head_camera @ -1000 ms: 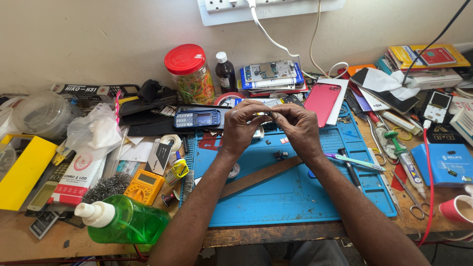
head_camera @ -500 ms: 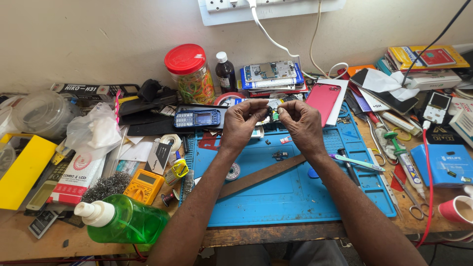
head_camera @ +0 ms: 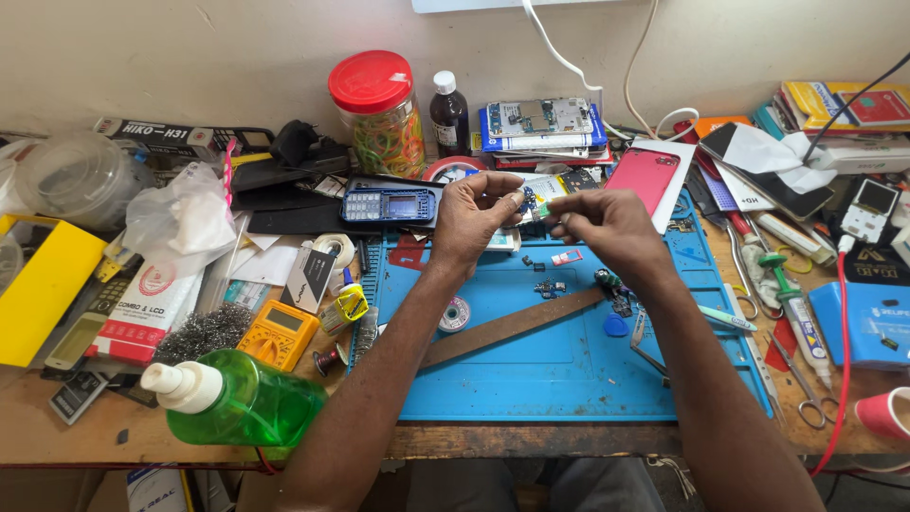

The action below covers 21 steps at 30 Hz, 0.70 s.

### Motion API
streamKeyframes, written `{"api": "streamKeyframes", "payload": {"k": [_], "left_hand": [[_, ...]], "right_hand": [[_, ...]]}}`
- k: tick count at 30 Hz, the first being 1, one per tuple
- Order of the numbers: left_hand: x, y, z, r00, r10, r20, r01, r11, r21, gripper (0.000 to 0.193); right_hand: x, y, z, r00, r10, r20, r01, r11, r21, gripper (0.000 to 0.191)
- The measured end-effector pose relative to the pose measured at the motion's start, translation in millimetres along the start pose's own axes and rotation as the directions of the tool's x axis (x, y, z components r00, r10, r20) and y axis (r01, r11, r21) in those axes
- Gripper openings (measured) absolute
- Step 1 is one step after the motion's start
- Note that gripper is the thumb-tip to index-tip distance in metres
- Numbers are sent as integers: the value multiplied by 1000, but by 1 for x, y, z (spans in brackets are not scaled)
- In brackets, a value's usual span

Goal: The person is repairing a small electronic component, likely a phone part. They use a soldering iron to work on the component, then clean it with a toothbrush and a spray bottle. The person also handles a small circuit board and a disassembled phone.

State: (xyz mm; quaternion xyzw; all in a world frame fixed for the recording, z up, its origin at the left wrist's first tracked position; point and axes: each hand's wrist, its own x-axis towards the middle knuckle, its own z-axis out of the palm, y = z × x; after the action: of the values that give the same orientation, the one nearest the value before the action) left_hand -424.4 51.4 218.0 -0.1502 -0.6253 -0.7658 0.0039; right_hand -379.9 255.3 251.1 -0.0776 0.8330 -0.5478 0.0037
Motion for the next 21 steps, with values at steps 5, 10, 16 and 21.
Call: {"api": "streamKeyframes", "payload": {"k": [5,10,16,21], "left_hand": [[-1,0,5,999,36,-32,-37,998,-47,19],[1,3,8,996,55,64,-43,983,-176,25],[3,6,7,970,81,230,11,928,-373,29],[4,4,9,960,115,256,-4,918,-396,28]], "right_hand": [[1,1,8,991,-100,-88,119,958,260,29],[6,9,7,990,-49,-131,90,940,330,23],[10,18,-4,991,-114,-74,136,807,574,23],[9,18,-10,993,-105,-57,119,789,602,24]]}}
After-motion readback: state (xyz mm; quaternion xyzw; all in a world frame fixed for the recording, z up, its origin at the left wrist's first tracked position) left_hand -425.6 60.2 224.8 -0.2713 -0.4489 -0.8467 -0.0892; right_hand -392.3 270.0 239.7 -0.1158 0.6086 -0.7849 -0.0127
